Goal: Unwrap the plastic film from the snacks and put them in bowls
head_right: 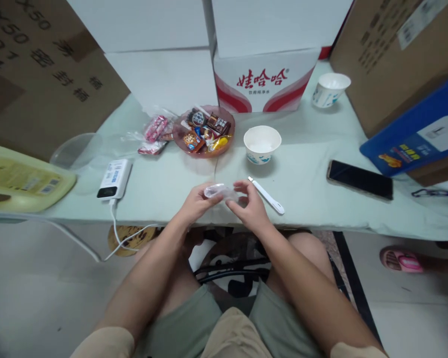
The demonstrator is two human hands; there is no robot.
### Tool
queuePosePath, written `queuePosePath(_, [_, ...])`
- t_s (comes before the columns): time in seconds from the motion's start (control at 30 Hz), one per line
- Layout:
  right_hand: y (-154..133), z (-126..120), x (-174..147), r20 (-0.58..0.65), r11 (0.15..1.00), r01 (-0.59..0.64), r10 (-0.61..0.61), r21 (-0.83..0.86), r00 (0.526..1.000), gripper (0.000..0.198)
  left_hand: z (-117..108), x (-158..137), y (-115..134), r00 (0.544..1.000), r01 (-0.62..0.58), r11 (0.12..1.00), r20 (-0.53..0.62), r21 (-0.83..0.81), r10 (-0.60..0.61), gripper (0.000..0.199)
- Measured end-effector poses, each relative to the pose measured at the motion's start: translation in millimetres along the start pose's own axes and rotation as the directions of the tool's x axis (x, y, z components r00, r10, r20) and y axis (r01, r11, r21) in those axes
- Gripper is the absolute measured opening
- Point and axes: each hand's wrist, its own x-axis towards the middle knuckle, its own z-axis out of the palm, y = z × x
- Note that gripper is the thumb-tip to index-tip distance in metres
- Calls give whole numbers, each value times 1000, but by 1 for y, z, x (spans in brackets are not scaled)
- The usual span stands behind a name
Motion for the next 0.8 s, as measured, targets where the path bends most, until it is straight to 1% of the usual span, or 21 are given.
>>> queuePosePath(0.07, [-10, -12, 1, 124, 995, 32, -20, -94, 992, 27, -1, 1, -2, 999, 10, 992, 52, -124, -4, 61])
queuePosePath(0.1, [-20, -21, 5, 135, 985, 53, -31, -164, 990, 24, -1, 2, -3, 999, 1, 981, 48, -192, 9, 65])
queuePosePath(0.13, [-32, -31, 13, 94, 965, 79, -57, -252, 994, 23, -2, 3, -4, 999, -16, 969, 29, -246, 24, 66])
queuePosePath(0.17, [-46, -43, 25, 7, 929, 105, -110, -355, 994, 20, -4, 5, -5, 999, -33, 960, 1, -279, 35, 64])
queuePosePath(0.2, [-60, -54, 40, -110, 869, 112, -187, -482, 976, 16, -6, 7, -5, 999, -46, 956, -25, -291, 40, 61])
queuePosePath(0.23, [-74, -64, 58, -213, 788, 88, -270, -610, 939, 11, -8, 8, -5, 998, -53, 957, -43, -287, 43, 57])
queuePosePath(0.27, [-86, -73, 77, -272, 696, 53, -348, -716, 897, 5, -11, 10, -5, 998, -58, 960, -48, -276, 46, 55])
queuePosePath(0.3, [-96, -78, 97, -258, 598, 27, -385, -801, 886, 4, -13, 11, -4, 998, -58, 964, -40, -261, 49, 53])
queuePosePath(0.33, [-102, -80, 117, -218, 503, -1, -373, -864, 902, 8, -15, 11, -3, 999, -52, 968, -26, -244, 48, 51])
queuePosePath(0.37, [-104, -79, 135, -167, 422, -32, -289, -906, 943, 10, -17, 11, -2, 999, -43, 974, -11, -222, 41, 48])
queuePosePath(0.4, [-104, -76, 150, -112, 363, -50, -152, -931, 982, 11, -18, 11, -1, 1000, -30, 980, 3, -197, 31, 46])
queuePosePath(0.43, [-100, -70, 163, -48, 330, -40, -17, -943, 999, 11, -20, 11, 0, 1000, -15, 985, 13, -171, 18, 44])
queuePosePath(0.47, [-94, -64, 173, 11, 322, -21, 98, -946, 995, 13, -21, 10, 1, 1000, -2, 989, 21, -148, 5, 43])
queuePosePath(0.5, [-87, -57, 180, 67, 333, 1, 187, -943, 980, 16, -22, 10, 2, 1000, 9, 991, 29, -133, -5, 43])
queuePosePath(0.57, [-73, -46, 192, 145, 376, 26, 291, -926, 946, 21, -23, 10, 3, 998, 22, 992, 61, -124, -14, 45])
queuePosePath(0.63, [-62, -39, 200, 167, 402, 4, 372, -916, 913, 20, -25, 9, 4, 995, 28, 992, 104, -124, -16, 47])
queuePosePath(0.67, [-57, -36, 204, 162, 410, -17, 399, -912, 902, 17, -25, 9, 4, 993, 27, 993, 118, -119, -13, 49])
queuePosePath(0.73, [-50, -33, 209, 138, 429, -53, 403, -902, 905, 6, -27, 9, 3, 993, 15, 994, 121, -105, -3, 50])
queuePosePath(0.8, [-45, -29, 211, 117, 464, -62, 346, -884, 931, 22, -29, 7, 3, 994, -4, 995, 106, -97, 15, 49])
